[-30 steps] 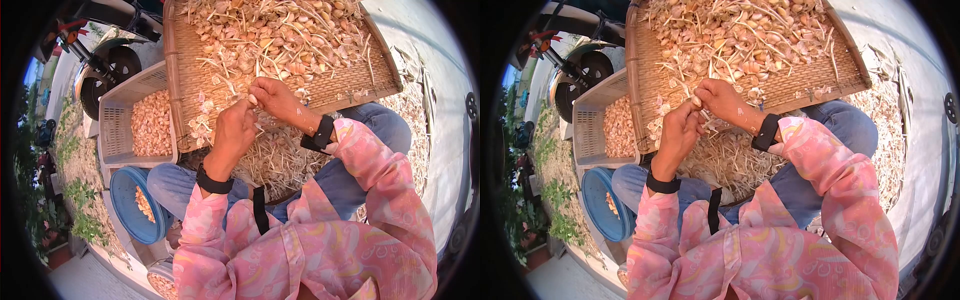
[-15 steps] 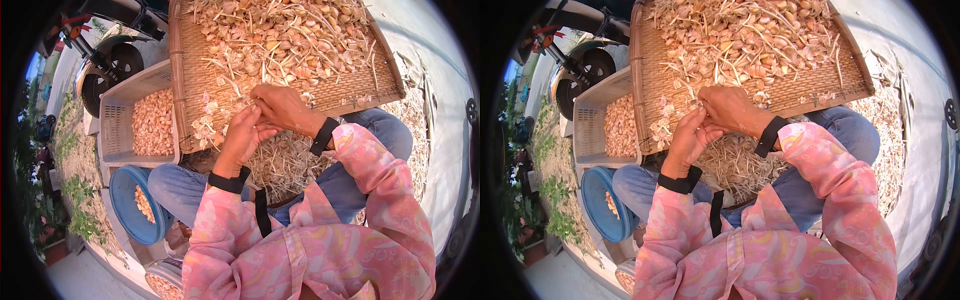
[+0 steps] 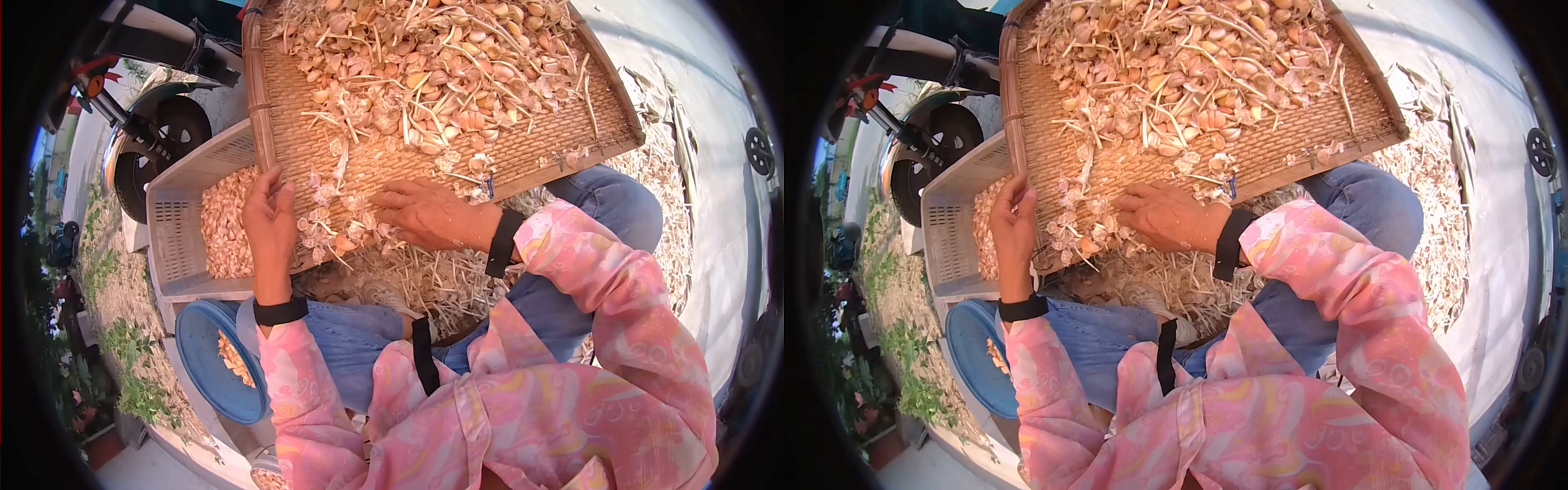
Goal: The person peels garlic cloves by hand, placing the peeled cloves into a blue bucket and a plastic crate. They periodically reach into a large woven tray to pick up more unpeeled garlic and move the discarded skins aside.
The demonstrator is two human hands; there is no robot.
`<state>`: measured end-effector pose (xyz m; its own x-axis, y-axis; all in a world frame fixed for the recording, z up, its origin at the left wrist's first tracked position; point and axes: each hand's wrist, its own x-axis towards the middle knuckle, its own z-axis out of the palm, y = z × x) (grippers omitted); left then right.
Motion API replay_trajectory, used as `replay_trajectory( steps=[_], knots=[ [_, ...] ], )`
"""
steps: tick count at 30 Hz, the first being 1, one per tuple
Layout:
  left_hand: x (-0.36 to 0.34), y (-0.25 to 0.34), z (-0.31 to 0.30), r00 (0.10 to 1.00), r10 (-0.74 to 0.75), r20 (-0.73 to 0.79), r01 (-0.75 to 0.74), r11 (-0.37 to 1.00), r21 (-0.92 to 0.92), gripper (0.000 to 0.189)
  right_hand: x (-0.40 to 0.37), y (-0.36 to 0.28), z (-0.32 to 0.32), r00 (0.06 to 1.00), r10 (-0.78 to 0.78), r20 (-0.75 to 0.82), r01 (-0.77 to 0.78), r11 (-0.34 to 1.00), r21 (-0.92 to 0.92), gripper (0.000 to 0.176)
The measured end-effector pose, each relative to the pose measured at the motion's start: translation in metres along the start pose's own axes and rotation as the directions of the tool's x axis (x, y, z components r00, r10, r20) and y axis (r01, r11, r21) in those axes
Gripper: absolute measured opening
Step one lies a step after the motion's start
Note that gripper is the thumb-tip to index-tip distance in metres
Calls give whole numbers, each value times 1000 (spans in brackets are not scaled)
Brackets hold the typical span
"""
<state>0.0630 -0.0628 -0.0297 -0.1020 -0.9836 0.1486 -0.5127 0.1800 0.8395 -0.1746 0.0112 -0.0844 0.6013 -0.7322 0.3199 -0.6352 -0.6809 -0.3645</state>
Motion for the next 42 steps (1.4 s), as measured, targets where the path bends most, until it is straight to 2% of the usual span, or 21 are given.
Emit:
replay_trajectory(
  steps=[2, 3, 4, 5, 7, 8, 10, 11, 13, 14, 17, 18, 20, 23, 24, 26, 28, 32, 35, 38, 42],
  knots=[
    [-2, 46, 51, 967, -51, 252, 46, 999, 26, 32, -1, -9, -12, 990, 6, 140, -22, 994, 109, 20],
    [-1, 53, 77, 932, 206, 299, -222, 975, 22, 30, -1, -12, -17, 978, -1, 209, -34, 986, 163, 16],
    [1, 56, 100, 828, 444, 342, -476, 879, 11, 29, -6, -10, -15, 997, -28, 74, 15, 985, 172, 11],
    [2, 62, 123, 789, 490, 370, -547, 835, 60, 28, -5, -10, -22, 979, -3, 203, -29, 988, 153, 12],
    [9, 57, 142, 751, 502, 429, -604, 785, 139, 26, -2, -13, -40, 896, 55, 440, -111, 989, 102, 13],
    [14, 51, 148, 754, 473, 456, -596, 785, 170, 26, -9, -10, -33, 929, 43, 368, -105, 983, 149, 15],
    [19, 42, 146, 759, 444, 477, -592, 776, 219, 26, -8, -8, -38, 933, 75, 352, -146, 972, 181, 16],
    [19, 35, 140, 796, 425, 432, -534, 829, 168, 26, -8, -10, -39, 935, 91, 343, -168, 964, 204, 17],
    [19, 26, 124, 864, 374, 337, -416, 908, 58, 26, -5, -3, -46, 934, 276, 225, -332, 903, 272, 18],
    [16, 22, 118, 927, 215, 309, -241, 969, 46, 28, -3, 3, -47, 914, 366, 174, -404, 860, 313, 20],
    [10, 9, 103, 956, 177, 232, -157, 982, -104, 33, 5, 25, -40, 833, 547, -82, -440, 745, 502, 29],
    [3, 28, 94, 960, 123, 252, -79, 981, -175, 35, 10, 24, -41, 874, 470, -121, -351, 784, 513, 31],
    [-1, 38, 88, 950, -12, 312, 143, 905, -400, 34, 17, 21, -44, 928, 319, -195, -177, 834, 522, 36],
    [-10, 44, 81, 904, -236, 357, 422, 638, -645, 33, 23, 10, -41, 918, 363, -162, -173, 730, 661, 36],
    [-13, 45, 79, 876, -311, 369, 482, 521, -705, 33, 25, 9, -41, 894, 443, -71, -263, 646, 716, 37],
    [-23, 43, 84, 877, -371, 305, 430, 323, -843, 28, 26, 7, -43, 813, 568, 124, -432, 447, 783, 39],
    [-33, 49, 92, 868, -421, 263, 363, 177, -915, 23, 27, 3, -50, 866, 499, 36, -382, 614, 690, 38],
    [-47, 63, 99, 865, -395, 310, 376, 99, -921, 23, 20, 6, -46, 924, 351, -152, -258, 865, 431, 34],
    [-50, 64, 97, 856, -426, 294, 437, 291, -851, 23, 17, 3, -48, 932, 363, -10, -338, 878, 339, 36],
    [-53, 56, 91, 895, -356, 269, 432, 543, -720, 19, 11, 3, -40, 968, 233, -87, -185, 908, 375, 34],
    [-57, 60, 93, 925, -334, 181, 359, 614, -703, 18, 12, 11, -50, 992, 126, 19, -120, 880, 459, 34]
  ],
)
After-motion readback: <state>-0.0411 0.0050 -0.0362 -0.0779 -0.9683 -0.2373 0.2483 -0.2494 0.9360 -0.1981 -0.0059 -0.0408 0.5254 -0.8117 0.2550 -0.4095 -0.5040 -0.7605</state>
